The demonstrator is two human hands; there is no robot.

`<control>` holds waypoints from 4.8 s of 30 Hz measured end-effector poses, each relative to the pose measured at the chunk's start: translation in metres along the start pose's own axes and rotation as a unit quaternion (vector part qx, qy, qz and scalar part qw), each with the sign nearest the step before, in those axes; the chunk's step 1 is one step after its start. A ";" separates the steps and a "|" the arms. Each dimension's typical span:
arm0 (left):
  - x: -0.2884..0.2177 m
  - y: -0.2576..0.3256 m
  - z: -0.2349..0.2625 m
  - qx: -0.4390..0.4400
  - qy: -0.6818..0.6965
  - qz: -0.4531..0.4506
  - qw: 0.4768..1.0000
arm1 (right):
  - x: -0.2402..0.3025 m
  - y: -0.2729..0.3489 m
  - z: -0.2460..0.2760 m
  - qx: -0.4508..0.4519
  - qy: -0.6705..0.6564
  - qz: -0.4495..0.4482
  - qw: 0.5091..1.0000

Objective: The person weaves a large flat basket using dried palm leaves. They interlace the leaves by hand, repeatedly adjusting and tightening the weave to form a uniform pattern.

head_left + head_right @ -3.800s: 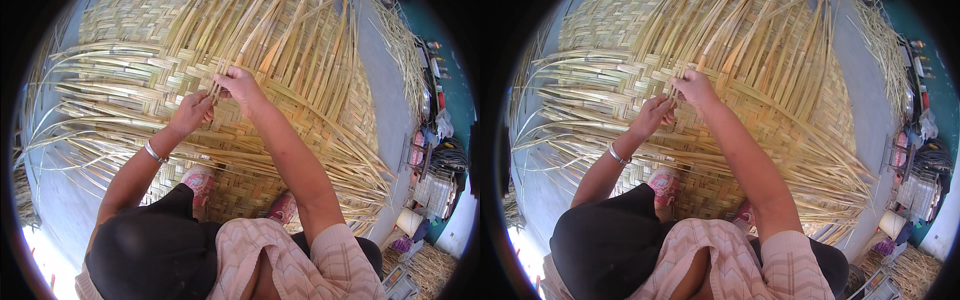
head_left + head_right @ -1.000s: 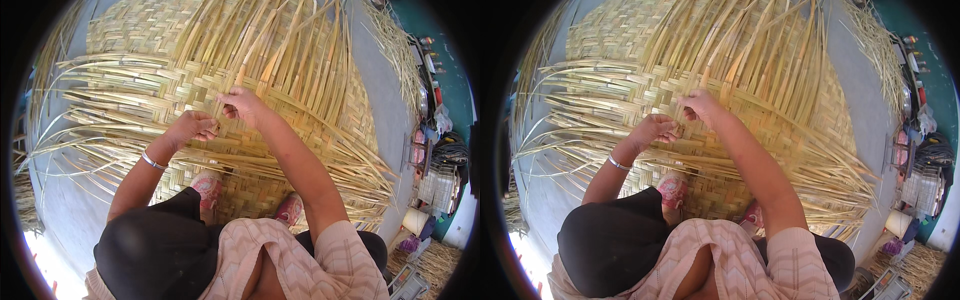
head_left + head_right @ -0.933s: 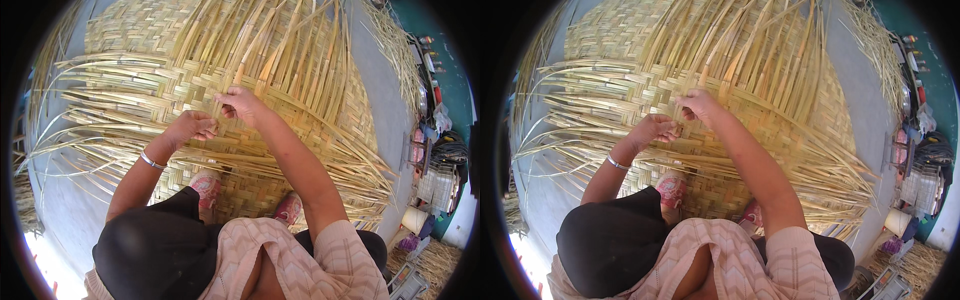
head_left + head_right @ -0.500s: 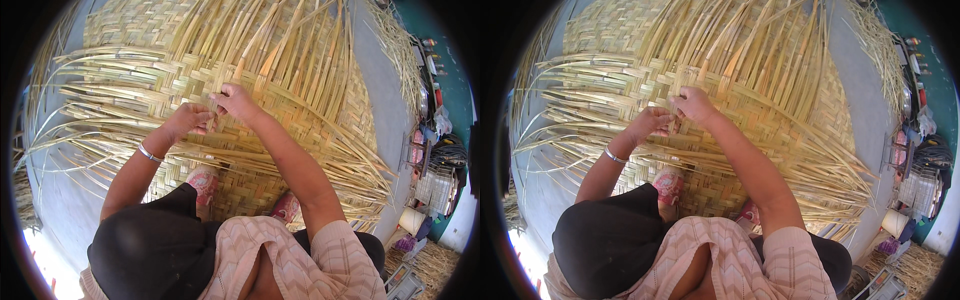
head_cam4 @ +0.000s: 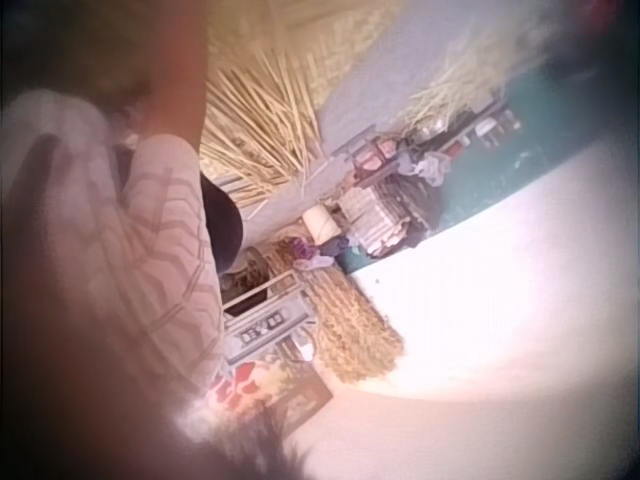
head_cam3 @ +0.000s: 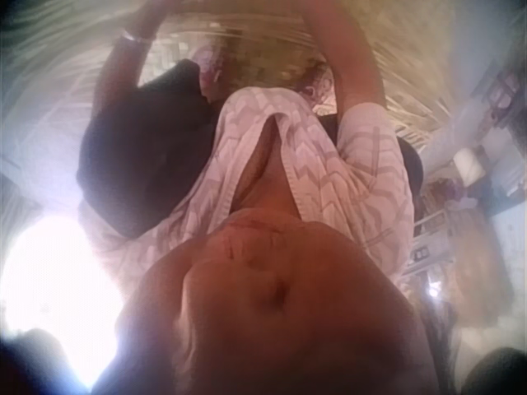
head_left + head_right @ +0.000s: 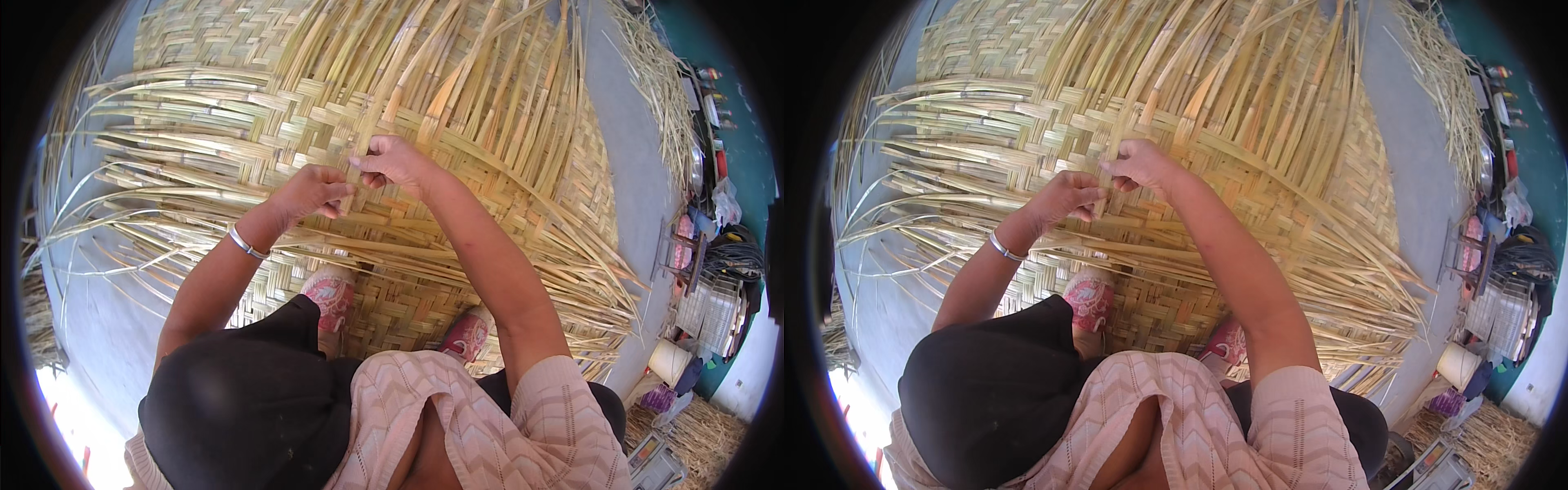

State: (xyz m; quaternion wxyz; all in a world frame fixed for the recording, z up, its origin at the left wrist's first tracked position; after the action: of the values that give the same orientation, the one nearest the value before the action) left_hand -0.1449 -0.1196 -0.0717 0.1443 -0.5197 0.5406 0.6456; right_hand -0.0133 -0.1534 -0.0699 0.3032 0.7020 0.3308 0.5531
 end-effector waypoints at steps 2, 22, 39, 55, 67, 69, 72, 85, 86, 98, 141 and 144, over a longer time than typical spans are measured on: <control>0.000 0.001 -0.002 0.003 0.008 0.003 1.000 | -0.001 0.003 -0.002 0.012 -0.008 -0.003 1.000; 0.021 -0.028 0.015 -0.069 0.008 -0.009 0.998 | 0.055 -0.012 0.091 -0.243 0.048 0.162 0.955; -0.017 -0.040 0.008 -0.059 -0.117 -0.128 0.983 | 0.062 -0.013 0.088 -0.380 0.216 0.257 0.862; -0.058 -0.087 0.008 -0.037 -0.497 -0.197 0.844 | 0.058 -0.043 0.101 -0.320 0.159 0.180 0.917; -0.088 -0.100 0.026 -0.123 -0.389 -0.286 0.867 | 0.057 -0.045 0.095 -0.330 0.181 0.167 0.911; -0.106 -0.113 0.028 -0.105 -0.363 -0.296 0.877 | 0.059 -0.045 0.094 -0.350 0.226 0.159 0.895; -0.127 -0.139 0.021 -0.051 -0.254 -0.247 0.934 | 0.056 -0.051 0.090 -0.289 0.165 0.161 0.929; -0.141 -0.156 0.033 0.024 -0.148 -0.193 0.970 | 0.073 -0.049 0.085 -0.331 0.353 0.164 0.860; -0.141 -0.156 0.033 0.029 -0.148 -0.193 0.969 | 0.075 -0.050 0.085 -0.327 0.350 0.162 0.863; -0.121 -0.155 0.033 0.043 -0.156 -0.150 0.975 | 0.060 -0.045 0.073 -0.330 0.365 0.141 0.859; -0.109 -0.182 0.034 -0.040 -0.148 -0.189 0.970 | 0.081 -0.045 0.139 -0.373 0.005 0.187 0.909; -0.112 -0.175 0.031 -0.041 -0.157 -0.198 0.967 | 0.115 -0.046 0.145 -0.278 -0.111 0.183 0.936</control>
State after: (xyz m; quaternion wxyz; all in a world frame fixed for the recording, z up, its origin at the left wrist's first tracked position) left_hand 0.0168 0.0140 -0.0790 0.3307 -0.5138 0.3711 0.6993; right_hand 0.1415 -0.0426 -0.0702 0.4143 0.6949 -0.0061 0.5877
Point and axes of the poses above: each hand's wrist, its own y-axis away from the middle knuckle, its own z-axis out of the back of the hand, x = y × z, the point moved 8 cm from there along -y, towards the middle knuckle, and after that the axes turned 14 degrees about -z, right-handed, at the moved point
